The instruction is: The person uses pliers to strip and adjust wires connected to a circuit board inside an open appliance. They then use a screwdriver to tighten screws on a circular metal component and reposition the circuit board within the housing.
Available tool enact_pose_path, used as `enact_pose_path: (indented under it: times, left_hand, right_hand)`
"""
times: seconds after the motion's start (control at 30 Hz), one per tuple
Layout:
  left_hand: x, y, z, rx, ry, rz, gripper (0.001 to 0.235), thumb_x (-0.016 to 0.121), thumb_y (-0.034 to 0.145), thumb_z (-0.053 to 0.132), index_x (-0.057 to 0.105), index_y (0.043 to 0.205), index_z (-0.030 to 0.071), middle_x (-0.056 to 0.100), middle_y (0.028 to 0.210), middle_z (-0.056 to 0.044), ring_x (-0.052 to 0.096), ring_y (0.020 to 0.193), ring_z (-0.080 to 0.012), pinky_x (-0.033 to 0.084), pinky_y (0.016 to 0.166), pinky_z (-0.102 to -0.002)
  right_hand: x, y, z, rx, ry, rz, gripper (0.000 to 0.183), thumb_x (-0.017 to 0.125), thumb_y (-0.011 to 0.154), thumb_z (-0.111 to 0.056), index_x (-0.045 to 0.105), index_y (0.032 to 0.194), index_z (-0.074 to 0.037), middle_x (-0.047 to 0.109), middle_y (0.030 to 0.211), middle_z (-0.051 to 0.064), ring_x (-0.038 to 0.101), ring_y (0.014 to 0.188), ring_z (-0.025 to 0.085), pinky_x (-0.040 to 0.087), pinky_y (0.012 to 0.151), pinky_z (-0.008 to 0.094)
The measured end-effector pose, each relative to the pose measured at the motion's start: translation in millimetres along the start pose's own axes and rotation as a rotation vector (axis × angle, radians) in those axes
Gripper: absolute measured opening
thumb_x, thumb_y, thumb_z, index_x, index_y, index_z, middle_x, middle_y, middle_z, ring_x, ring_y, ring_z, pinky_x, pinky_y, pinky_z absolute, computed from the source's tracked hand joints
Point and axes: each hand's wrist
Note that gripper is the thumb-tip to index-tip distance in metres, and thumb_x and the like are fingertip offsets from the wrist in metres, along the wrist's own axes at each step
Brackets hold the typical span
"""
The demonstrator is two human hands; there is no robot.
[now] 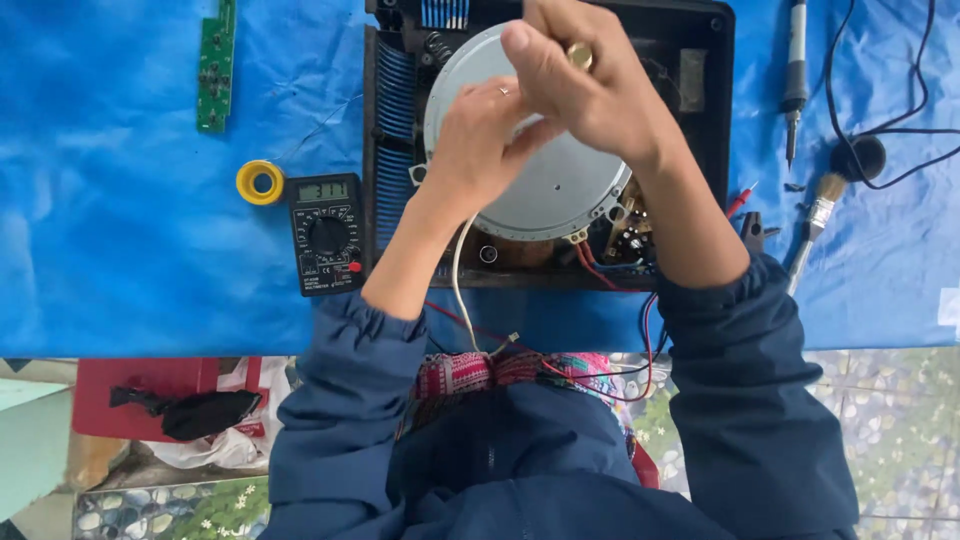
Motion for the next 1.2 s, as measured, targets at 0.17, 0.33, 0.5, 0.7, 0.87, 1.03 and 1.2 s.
enact_pose_path:
  times: [0.17,0.33,0.5,0.7,0.87,1.03,1.2]
  left_hand:
    - [10,-2,-7,0.186,0.048,0.148,0.023,0.055,0.108,0.027,0.066,0.102,0.007,0.069,0.085,-0.011,0.063,0.076,-0.0337,0.047,0.067,-0.042]
    - [10,1,-1,0.179,0.015,0.212,0.027,0.073,0.102,0.025,0.054,0.090,0.010,0.060,0.068,-0.001,0.057,0.059,-0.0205,0.042,0.057,-0.033]
    - [9,-2,-9,0.185,0.002,0.111,0.014,0.062,0.096,0.005,0.058,0.085,0.012,0.051,0.064,-0.003,0.043,0.053,-0.0234,0.036,0.050,-0.035]
    - [-4,-1,-11,0.131,-0.100,-0.017,0.016,0.061,0.107,0.024,0.071,0.103,0.012,0.071,0.082,-0.008,0.065,0.072,-0.0301,0.044,0.062,-0.039]
    - [6,-2,-13,0.132,-0.055,0.079,0.023,0.063,0.107,0.028,0.068,0.094,0.009,0.057,0.063,-0.007,0.053,0.055,-0.0259,0.037,0.054,-0.038]
    - [13,-1,-9,0.144,0.017,0.176,0.033,0.063,0.106,0.036,0.061,0.089,0.009,0.056,0.061,-0.005,0.053,0.052,-0.0242,0.040,0.052,-0.037]
    - [11,-2,-4,0.188,-0.094,0.171,0.010,0.065,0.105,0.014,0.068,0.113,0.010,0.076,0.088,-0.003,0.067,0.069,-0.0192,0.051,0.062,-0.032]
  right_hand:
    - [-7,-21,-12,-0.149,-0.562,0.090,0.042,0.051,0.119,-0.038,0.050,0.104,0.000,0.047,0.088,0.010,0.042,0.073,0.023,0.032,0.066,0.039]
    - [24,-25,-29,0.040,-0.126,0.362,0.009,0.053,0.113,-0.008,0.054,0.104,-0.007,0.056,0.094,0.005,0.051,0.082,0.013,0.039,0.074,0.029]
    - [50,-17,-1,-0.139,0.126,0.593,0.044,0.046,0.114,-0.035,0.032,0.080,-0.009,0.029,0.061,0.001,0.027,0.048,0.009,0.021,0.047,0.029]
    - [16,-13,15,-0.091,0.216,0.146,0.055,0.036,0.118,-0.026,0.031,0.067,-0.006,0.027,0.053,0.007,0.026,0.045,0.015,0.024,0.048,0.029]
    - [-1,-2,18,-0.022,0.320,-0.069,0.044,0.036,0.115,-0.013,0.024,0.073,-0.008,0.017,0.062,0.005,0.018,0.051,0.015,0.019,0.052,0.032]
    - [8,-18,-4,-0.122,0.054,0.140,0.040,0.043,0.122,-0.022,0.047,0.092,0.004,0.046,0.070,0.013,0.051,0.063,0.022,0.054,0.070,0.035]
    - [35,-24,7,-0.120,0.078,0.549,0.031,0.056,0.113,-0.033,0.049,0.099,-0.006,0.040,0.072,0.004,0.037,0.057,0.012,0.029,0.054,0.030]
Point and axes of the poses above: each hand's wrist, its own y-axis towards the middle knuckle, its own x-axis out of the palm, z = x × y
